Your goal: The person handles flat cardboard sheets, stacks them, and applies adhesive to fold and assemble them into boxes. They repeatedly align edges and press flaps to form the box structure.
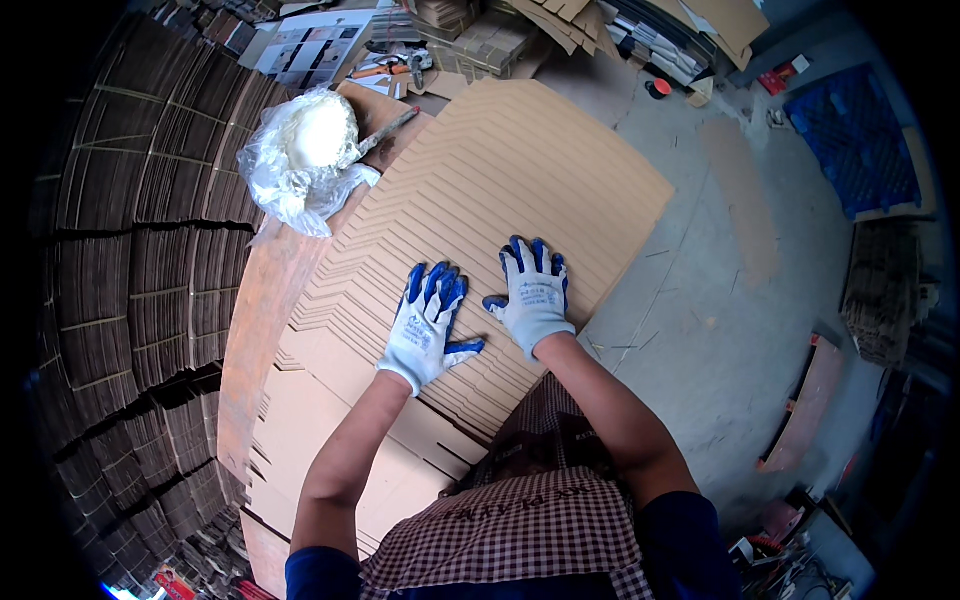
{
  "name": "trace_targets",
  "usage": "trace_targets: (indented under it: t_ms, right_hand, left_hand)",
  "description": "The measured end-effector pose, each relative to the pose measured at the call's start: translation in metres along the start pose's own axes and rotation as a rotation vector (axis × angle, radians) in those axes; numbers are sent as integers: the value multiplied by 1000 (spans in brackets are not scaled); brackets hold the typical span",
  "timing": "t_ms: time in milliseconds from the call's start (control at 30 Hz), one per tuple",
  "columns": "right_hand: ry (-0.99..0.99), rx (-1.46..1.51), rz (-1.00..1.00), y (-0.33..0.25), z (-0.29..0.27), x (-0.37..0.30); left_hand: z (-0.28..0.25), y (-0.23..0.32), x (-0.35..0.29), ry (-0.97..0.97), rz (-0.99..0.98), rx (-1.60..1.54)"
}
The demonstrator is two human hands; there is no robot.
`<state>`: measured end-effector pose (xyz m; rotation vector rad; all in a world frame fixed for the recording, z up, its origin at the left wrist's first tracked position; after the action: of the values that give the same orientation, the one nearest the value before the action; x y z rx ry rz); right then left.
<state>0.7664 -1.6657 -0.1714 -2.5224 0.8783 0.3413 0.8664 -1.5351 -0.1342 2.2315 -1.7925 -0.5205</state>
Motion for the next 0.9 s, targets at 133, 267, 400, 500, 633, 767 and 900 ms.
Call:
trace_targets:
  t_ms: [133, 267, 400, 500, 633, 767, 900]
  right_hand:
    - [-1, 5, 3, 1, -2, 0]
    - [11, 9, 1, 1, -2, 0]
    - [8, 0, 3, 1, -4, 0]
    - [13, -2, -2, 0, -3, 0]
    - [9, 1, 1, 1, -3, 0]
    - [15, 3, -1, 2, -1, 0]
    - [19, 1, -3, 1, 0, 0]
  left_hand:
    - [0, 0, 0, 11, 10, 3]
    - [0, 0, -1, 2, 6, 2]
    - [-1, 1, -3, 8, 1, -8]
    - [-1, 0, -6, 15, 10, -9]
    - [-2, 0, -5, 11, 13, -8]
    - [-3, 1, -6, 9, 17, -4]
    - [-4, 1, -7, 8, 17, -13]
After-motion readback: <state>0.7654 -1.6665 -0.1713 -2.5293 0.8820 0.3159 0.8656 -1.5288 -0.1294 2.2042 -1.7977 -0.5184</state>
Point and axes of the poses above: each hand's wrist, its own x-axis towards the middle knuckle, its own z-axis out of the palm, y = z × x, the point moved 6 cm from there along x, towards the middle knuckle, and after that the axes turned 5 degrees about -z, right-handed, at the moved point
